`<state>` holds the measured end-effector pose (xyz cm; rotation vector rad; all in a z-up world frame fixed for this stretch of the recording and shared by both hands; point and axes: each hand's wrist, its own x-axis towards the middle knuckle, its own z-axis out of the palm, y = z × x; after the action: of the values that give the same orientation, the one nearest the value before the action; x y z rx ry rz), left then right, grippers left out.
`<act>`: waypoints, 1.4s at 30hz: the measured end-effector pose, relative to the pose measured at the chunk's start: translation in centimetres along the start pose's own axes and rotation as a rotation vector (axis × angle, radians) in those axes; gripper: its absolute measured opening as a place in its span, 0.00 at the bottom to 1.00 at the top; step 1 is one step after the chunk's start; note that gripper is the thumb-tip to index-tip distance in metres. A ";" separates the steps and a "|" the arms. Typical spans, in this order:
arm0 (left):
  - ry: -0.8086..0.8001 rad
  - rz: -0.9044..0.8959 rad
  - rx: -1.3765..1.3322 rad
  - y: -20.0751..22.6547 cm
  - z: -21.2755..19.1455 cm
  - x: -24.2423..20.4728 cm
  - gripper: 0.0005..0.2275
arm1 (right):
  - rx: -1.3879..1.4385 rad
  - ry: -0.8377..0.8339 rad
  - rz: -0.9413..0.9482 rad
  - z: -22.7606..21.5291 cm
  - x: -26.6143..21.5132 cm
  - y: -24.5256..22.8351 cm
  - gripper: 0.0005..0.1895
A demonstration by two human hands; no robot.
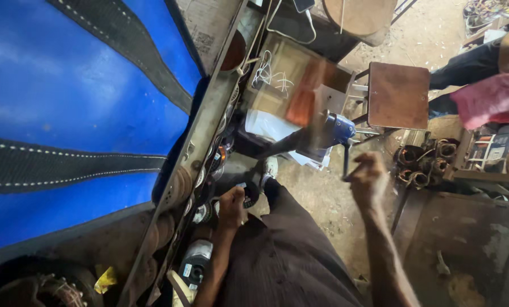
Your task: The person operates a manual wire winding machine to wrap copper wire onto a wooden bobbin. They repeatedly crank a handle to rotate the bobbin while guiding the wire with their other hand to ensure even layers.
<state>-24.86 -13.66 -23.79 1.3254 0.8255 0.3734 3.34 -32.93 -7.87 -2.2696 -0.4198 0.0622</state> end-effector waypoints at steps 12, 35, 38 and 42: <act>0.058 -0.009 -0.018 -2.8 0.9 1.4 0.26 | -0.361 0.225 0.085 4.2 20.4 6.0 0.18; 0.041 0.049 0.002 -1.6 0.8 1.7 0.27 | -0.235 0.260 -0.037 0.7 19.5 3.5 0.20; 0.062 0.055 0.018 -2.3 0.6 1.6 0.27 | -0.327 0.144 0.016 5.3 20.2 8.4 0.23; 0.042 -0.002 -0.006 -3.1 0.1 1.0 0.28 | -0.272 -0.073 -0.005 9.6 13.4 12.8 0.21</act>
<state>-24.78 -13.80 -27.00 1.3147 0.8605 0.4027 17.84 -29.64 -22.50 -2.5394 -0.4974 0.0911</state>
